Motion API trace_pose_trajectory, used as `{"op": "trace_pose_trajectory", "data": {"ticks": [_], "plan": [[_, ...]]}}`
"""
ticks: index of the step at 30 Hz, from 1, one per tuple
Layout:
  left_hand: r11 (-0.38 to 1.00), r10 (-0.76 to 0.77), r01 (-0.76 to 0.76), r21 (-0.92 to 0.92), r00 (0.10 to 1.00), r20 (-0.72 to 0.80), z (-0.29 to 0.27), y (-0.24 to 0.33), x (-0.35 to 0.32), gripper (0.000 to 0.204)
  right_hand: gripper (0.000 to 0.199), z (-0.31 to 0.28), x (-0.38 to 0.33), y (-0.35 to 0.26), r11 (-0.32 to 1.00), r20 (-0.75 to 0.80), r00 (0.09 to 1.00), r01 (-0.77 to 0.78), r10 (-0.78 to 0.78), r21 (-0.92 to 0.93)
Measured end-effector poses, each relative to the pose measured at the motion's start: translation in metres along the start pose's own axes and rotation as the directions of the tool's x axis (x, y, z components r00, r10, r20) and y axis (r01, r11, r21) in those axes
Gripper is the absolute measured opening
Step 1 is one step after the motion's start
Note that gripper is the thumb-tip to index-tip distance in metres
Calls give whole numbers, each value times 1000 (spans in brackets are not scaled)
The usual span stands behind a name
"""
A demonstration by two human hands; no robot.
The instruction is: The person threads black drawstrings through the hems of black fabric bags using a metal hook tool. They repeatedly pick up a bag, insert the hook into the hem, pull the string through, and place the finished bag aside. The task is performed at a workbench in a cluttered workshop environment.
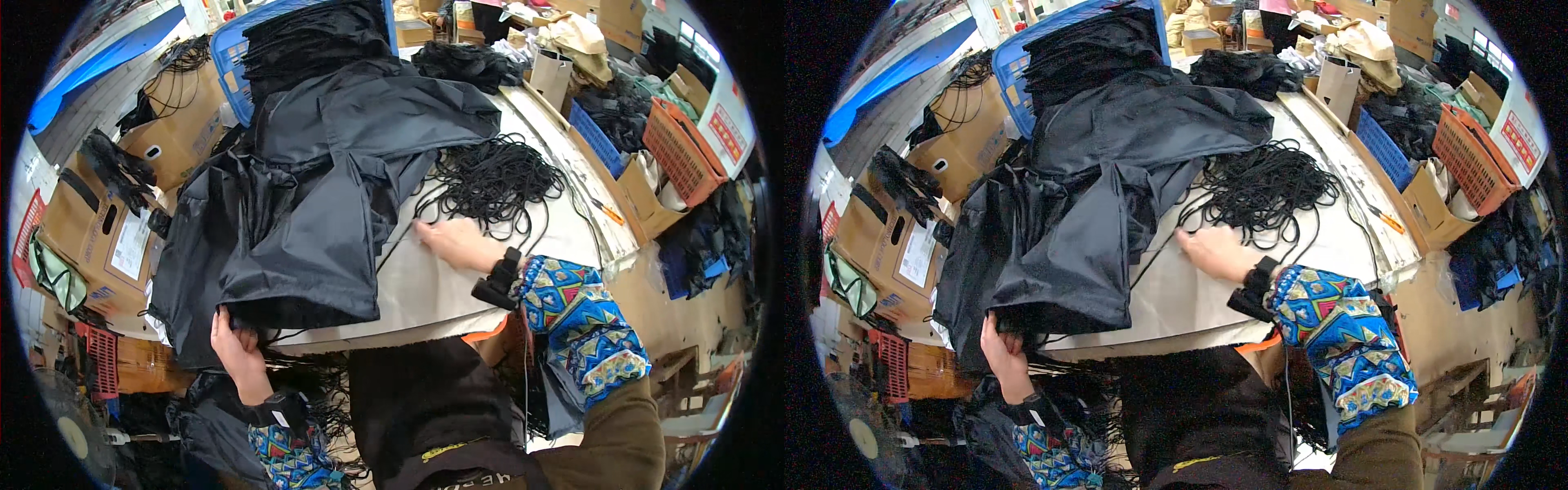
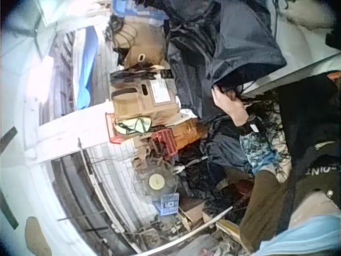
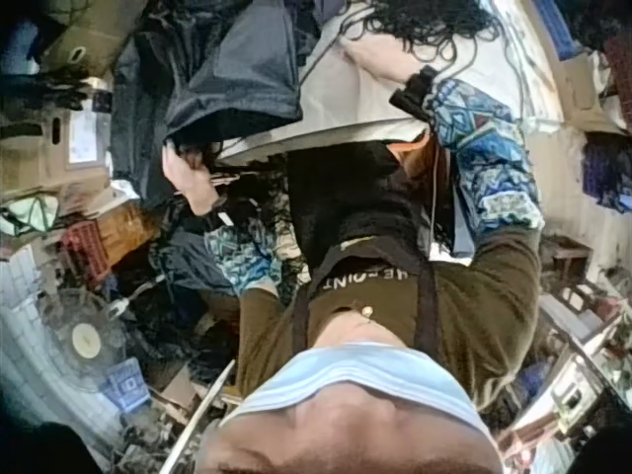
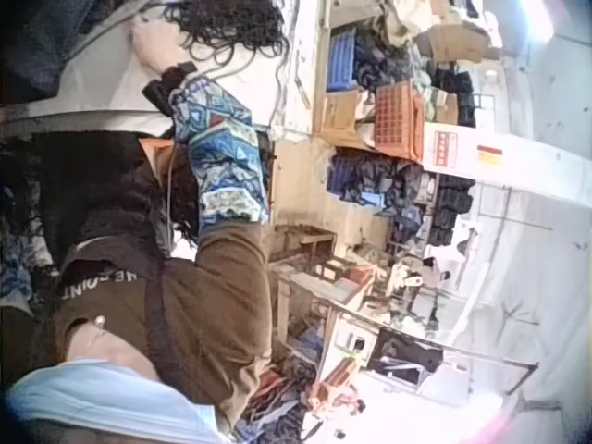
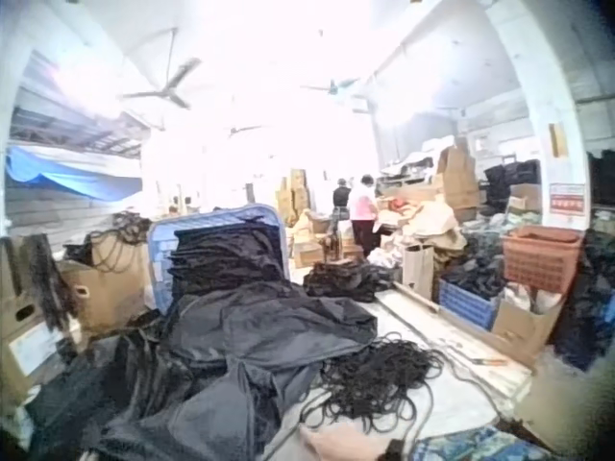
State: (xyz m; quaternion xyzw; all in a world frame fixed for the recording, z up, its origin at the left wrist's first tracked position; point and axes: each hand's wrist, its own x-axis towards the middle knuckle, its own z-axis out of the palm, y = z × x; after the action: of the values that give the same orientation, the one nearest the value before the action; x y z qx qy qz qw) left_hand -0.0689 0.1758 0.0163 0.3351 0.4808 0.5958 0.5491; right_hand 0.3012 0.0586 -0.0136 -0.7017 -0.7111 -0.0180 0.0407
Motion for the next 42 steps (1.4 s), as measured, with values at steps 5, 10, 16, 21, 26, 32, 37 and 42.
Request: {"op": "trace_pose_trajectory", "data": {"ticks": [5, 10, 16, 21, 26, 32, 37, 42], "plan": [[695, 464, -496, 520, 862, 203, -9, -28, 15, 22, 28, -2, -24, 60, 941, 25, 948, -317, 317, 121], [-12, 242, -582, 813, 787, 568, 47, -55, -17, 21, 23, -66, -73, 41, 838, 110, 935, -351, 337, 417], [136, 569, -794, 592, 551, 610, 71, -66, -77, 38, 28, -33, -146, 24, 902, -35, 935, -330, 353, 278], [381, 372, -910, 165, 314, 873, 107, -111, -182, 12, 19, -52, -132, 13, 890, -214, 912, -252, 349, 379], [184, 342, -979, 91, 151, 928, 182, -158, -239, 26, 23, -127, -115, 8, 629, -216, 836, -184, 504, 756], [803, 77, -582, 126, 312, 947, 161, -158, -228, 21, 33, -144, -154, -9, 127, 412, 864, -461, 289, 878], [925, -353, 256, 280, 311, 882, 111, -96, -197, 19, 25, -65, -170, -30, 438, 343, 939, -299, -22, 848], [602, -413, 787, 135, 162, 896, 59, -82, -160, 17, 24, -69, -171, -47, 245, 415, 902, -432, 119, 868]]}}
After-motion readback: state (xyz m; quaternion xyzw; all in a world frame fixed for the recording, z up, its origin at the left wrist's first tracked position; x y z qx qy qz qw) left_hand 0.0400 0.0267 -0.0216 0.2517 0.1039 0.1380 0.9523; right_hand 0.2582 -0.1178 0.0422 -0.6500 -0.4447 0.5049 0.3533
